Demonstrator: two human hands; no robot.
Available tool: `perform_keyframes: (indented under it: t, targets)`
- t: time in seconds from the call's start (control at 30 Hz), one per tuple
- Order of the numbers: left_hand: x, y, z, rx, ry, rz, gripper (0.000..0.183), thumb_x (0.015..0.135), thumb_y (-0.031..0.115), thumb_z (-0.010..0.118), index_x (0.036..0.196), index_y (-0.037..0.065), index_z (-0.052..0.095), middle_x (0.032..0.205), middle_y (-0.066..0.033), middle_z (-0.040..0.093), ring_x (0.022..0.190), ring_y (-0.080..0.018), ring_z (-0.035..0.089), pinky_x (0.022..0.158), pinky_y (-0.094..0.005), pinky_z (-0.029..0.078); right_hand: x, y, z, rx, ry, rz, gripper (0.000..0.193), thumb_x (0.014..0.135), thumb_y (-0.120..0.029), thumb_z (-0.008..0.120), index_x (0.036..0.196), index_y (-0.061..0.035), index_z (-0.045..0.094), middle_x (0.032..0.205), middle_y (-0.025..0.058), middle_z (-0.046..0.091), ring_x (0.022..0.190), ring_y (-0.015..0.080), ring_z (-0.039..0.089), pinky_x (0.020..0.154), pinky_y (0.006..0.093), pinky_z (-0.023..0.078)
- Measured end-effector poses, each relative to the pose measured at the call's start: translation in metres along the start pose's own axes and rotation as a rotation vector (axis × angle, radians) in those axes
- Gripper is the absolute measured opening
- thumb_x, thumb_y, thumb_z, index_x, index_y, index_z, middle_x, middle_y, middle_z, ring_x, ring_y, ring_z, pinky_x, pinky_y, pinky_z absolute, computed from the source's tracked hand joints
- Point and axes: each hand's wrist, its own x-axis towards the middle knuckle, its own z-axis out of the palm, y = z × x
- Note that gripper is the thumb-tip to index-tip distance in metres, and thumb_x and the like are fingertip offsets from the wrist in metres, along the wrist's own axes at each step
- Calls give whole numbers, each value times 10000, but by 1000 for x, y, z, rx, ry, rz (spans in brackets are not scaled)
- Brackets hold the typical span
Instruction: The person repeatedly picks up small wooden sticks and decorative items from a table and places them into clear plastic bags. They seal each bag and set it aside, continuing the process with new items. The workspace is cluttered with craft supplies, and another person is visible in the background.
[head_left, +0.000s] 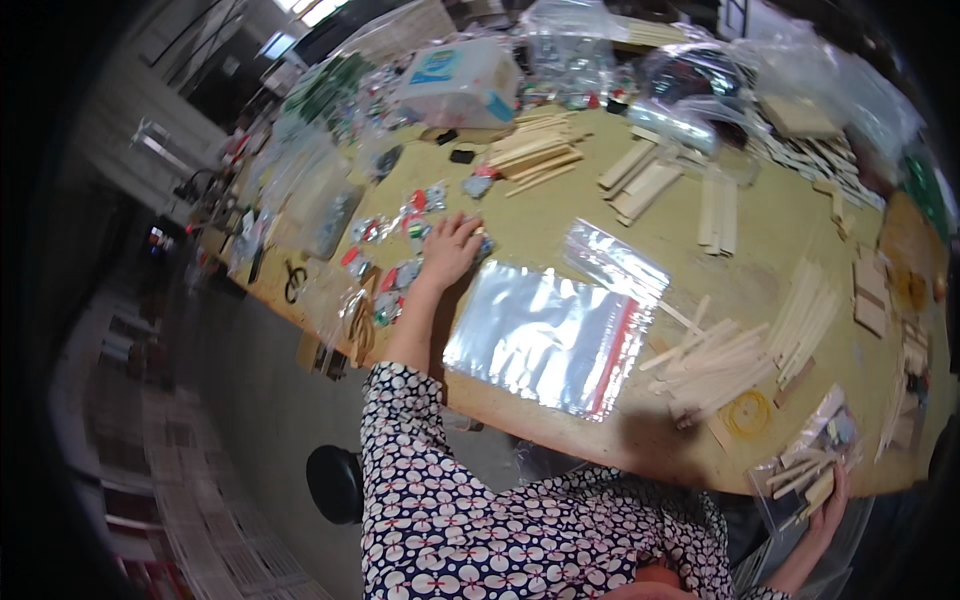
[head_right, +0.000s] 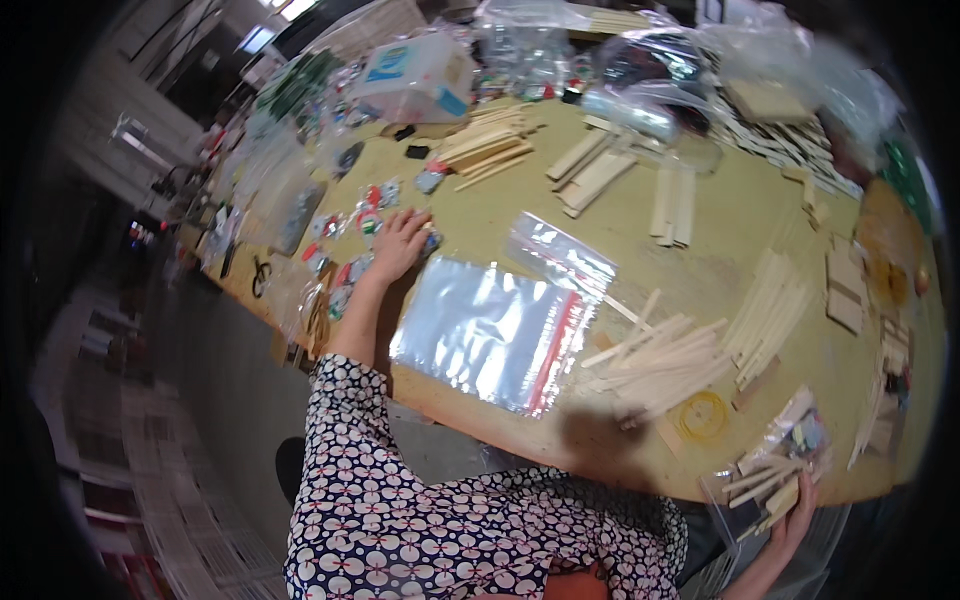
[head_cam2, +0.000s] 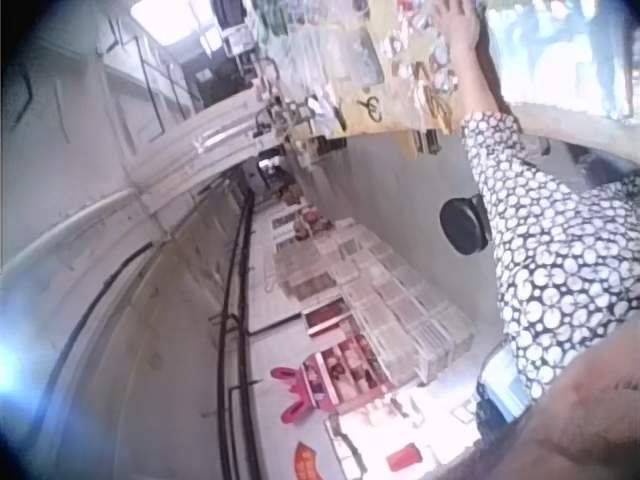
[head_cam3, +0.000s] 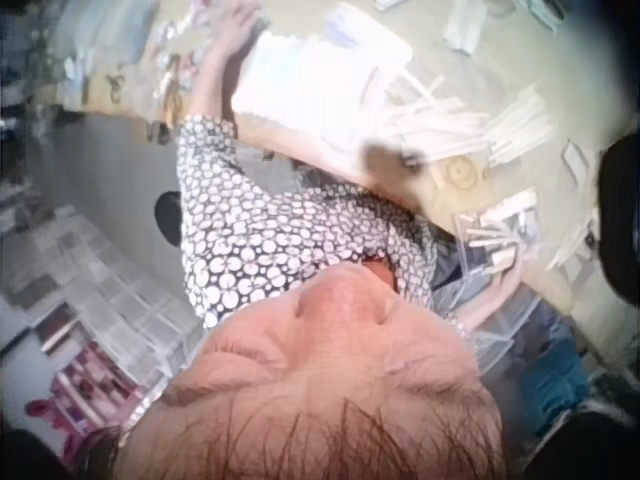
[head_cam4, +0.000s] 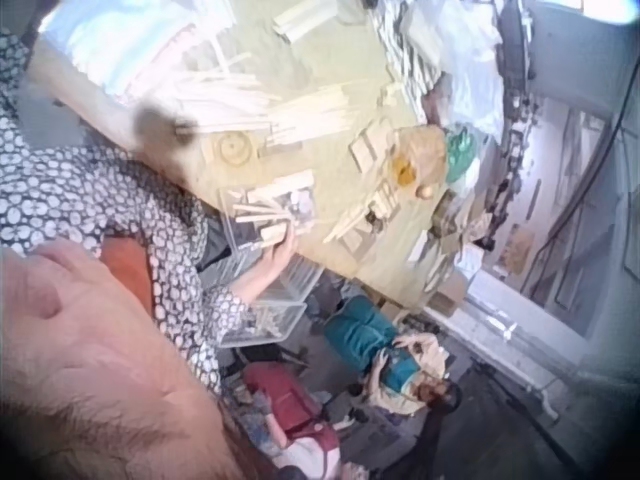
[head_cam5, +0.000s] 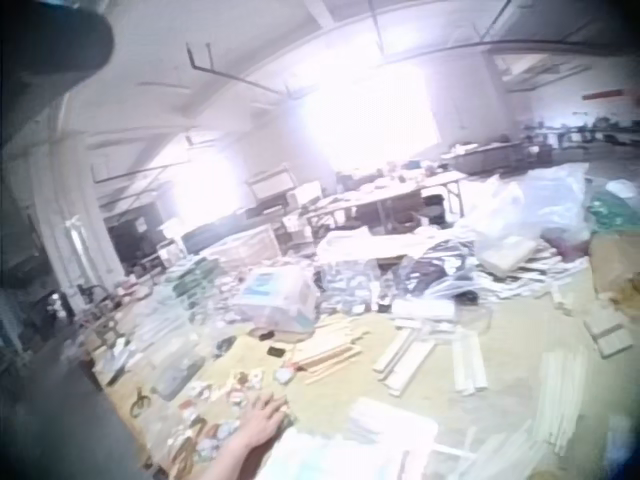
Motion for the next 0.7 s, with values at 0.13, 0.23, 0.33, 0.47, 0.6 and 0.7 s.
perform_keyframes:
  t: [0.13, 0.23, 0.33, 0.47, 0.6, 0.7]
  targets:
    - [15, 6, 6, 73, 228, 404, 283, 869, 190, 572, 1109, 93, 685, 1220, -121, 641, 1165, -340, 558, 994, -457, 449, -28, -7, 54, 4, 120, -52, 398, 929, -128, 641, 1300, -3, 567, 1190, 142, 655, 1058, 246, 666, 904, 369, 560]
    - [-5, -24, 1, -4, 19, 192, 370, 953, 168, 504, 1300, 89, 607, 1405, -137, 539, 1335, -370, 436, 1134, -470, 325, -17, -14, 68, -12, -85, -35, 274, 920, -90, 644, 1176, 1, 605, 1035, 107, 682, 884, 216, 700, 769, 363, 605]
    - [7, -11, -9, -82, -120, 104, 415, 1037, 255, 412, 1419, 137, 522, 1476, -160, 449, 1397, -351, 353, 1160, -458, 248, -29, -24, 87, 65, -73, -24, 313, 924, -86, 639, 1216, 5, 570, 1058, 115, 674, 888, 207, 698, 779, 344, 607]
    - [15, -23, -21, -68, -193, 162, 457, 1070, 323, 332, 1445, 116, 491, 1497, -69, 459, 1434, -278, 319, 1175, -436, 176, -27, -17, 82, 98, -79, -14, 339, 927, -117, 650, 1236, -6, 564, 1071, 104, 671, 891, 194, 684, 781, 332, 593]
    - [20, -14, -16, -128, -216, 108, 461, 1068, 309, 322, 1428, 90, 510, 1489, -68, 476, 1447, -283, 295, 1178, -433, 175, -32, -18, 80, 100, -127, 12, 349, 941, -125, 634, 1261, -13, 552, 1043, 83, 663, 882, 186, 677, 803, 339, 591]
    - [18, -30, -15, -126, -209, 120, 465, 1062, 317, 328, 1442, 109, 496, 1494, -92, 460, 1433, -303, 307, 1181, -432, 200, -35, -22, 87, 137, -155, -16, 348, 949, -128, 626, 1268, -18, 543, 1010, 59, 652, 851, 176, 671, 804, 345, 592]
